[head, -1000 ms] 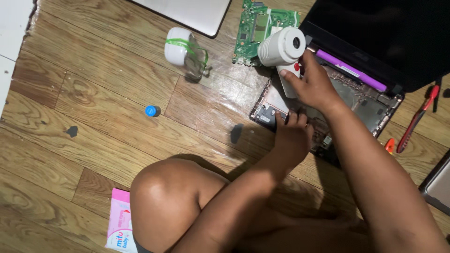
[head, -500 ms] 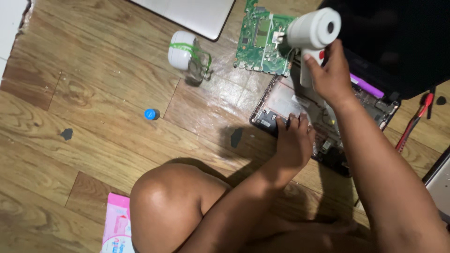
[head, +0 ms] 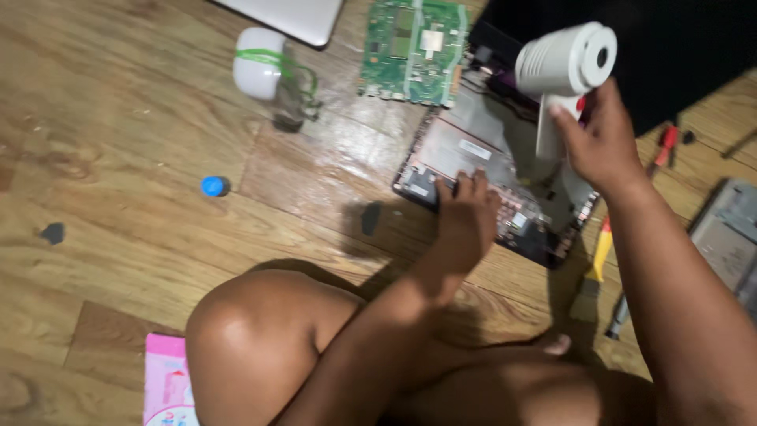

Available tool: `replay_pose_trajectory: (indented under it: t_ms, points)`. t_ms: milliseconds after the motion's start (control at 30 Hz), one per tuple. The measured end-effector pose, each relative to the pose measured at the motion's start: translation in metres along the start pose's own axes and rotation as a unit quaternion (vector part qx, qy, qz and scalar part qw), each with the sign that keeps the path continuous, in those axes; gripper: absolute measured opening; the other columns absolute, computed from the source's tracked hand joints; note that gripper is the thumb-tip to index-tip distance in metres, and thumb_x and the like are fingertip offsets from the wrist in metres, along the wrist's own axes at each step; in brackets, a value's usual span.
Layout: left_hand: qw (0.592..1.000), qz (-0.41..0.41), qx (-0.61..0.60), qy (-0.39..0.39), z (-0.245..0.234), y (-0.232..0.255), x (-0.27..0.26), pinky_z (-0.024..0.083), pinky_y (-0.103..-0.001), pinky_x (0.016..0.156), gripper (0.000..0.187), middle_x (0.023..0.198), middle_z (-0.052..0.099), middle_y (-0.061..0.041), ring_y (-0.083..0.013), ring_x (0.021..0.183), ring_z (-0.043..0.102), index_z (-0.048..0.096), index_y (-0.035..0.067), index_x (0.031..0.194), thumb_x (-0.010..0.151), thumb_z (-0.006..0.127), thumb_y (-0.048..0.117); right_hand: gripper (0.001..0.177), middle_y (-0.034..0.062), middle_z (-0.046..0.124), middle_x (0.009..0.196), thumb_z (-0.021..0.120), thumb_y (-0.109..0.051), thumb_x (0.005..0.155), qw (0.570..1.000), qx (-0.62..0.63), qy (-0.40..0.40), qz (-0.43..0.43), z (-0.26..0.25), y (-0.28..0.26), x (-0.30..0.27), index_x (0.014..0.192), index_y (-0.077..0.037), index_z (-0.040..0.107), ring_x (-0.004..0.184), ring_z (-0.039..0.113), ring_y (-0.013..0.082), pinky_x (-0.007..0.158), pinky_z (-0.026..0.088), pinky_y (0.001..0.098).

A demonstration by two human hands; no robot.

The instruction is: The person cleans and reassembles a laptop by brushing dust off the internal chassis, using a handheld blower on the components, and then placing the motherboard and smaller circuit boards back into the case.

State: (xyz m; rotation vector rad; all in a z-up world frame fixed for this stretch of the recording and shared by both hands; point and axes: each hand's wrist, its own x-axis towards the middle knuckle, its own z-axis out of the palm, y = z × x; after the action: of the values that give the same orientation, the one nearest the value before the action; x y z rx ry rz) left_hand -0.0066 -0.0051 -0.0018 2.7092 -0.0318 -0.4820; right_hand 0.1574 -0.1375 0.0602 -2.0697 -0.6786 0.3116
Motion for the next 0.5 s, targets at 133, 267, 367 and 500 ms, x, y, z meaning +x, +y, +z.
replay_pose_trajectory:
  t_ms: [133,267,367,500]
  points:
    - [0.998,0.004,-0.011,-0.062,-0.010,-0.003,0.001,0.017,-0.071,0.115,0.050,0.165,0.023,-0.021,-0.0426,0.150,0.024,0.048,0.013,0.147,0.098,0.050,0.024,0.056,0.0165,0.058,0.145,0.067,-0.009,0.103,0.997,-0.001,-0.018,0.071,-0.029,-0.001,-0.057,0.151,-0.001,0.040,0.138,0.055,0.0248,0.116,0.044,0.0398]
    - [0.994,0.001,-0.002,-0.112,-0.017,-0.003,0.004,0.013,-0.069,0.117,0.058,0.167,0.012,-0.019,-0.0422,0.152,0.017,0.038,0.018,0.154,0.097,0.052,0.021,0.053,0.0158,0.060,0.142,0.065,-0.016,0.103,0.988,-0.053,0.031,0.140,-0.047,0.001,-0.111,0.148,-0.003,0.041,0.134,0.057,0.0247,0.109,0.046,0.0391]
    - [0.995,0.003,0.020,-0.098,-0.009,-0.005,0.002,0.013,-0.069,0.117,0.060,0.168,0.011,-0.017,-0.0402,0.153,0.017,0.036,0.021,0.156,0.097,0.051,0.021,0.049,0.0161,0.064,0.137,0.067,-0.020,0.102,0.979,-0.113,0.058,0.157,-0.065,0.014,-0.147,0.143,-0.002,0.046,0.124,0.061,0.0247,0.105,0.048,0.0393]
    - [0.998,0.002,0.017,-0.057,0.008,-0.010,0.005,0.014,-0.069,0.119,0.054,0.170,0.016,-0.013,-0.0380,0.155,0.020,0.043,0.025,0.153,0.100,0.050,0.021,0.046,0.0187,0.060,0.135,0.066,-0.017,0.105,0.991,-0.061,0.043,0.115,-0.079,0.037,-0.196,0.141,0.001,0.046,0.128,0.057,0.0265,0.107,0.045,0.0412]
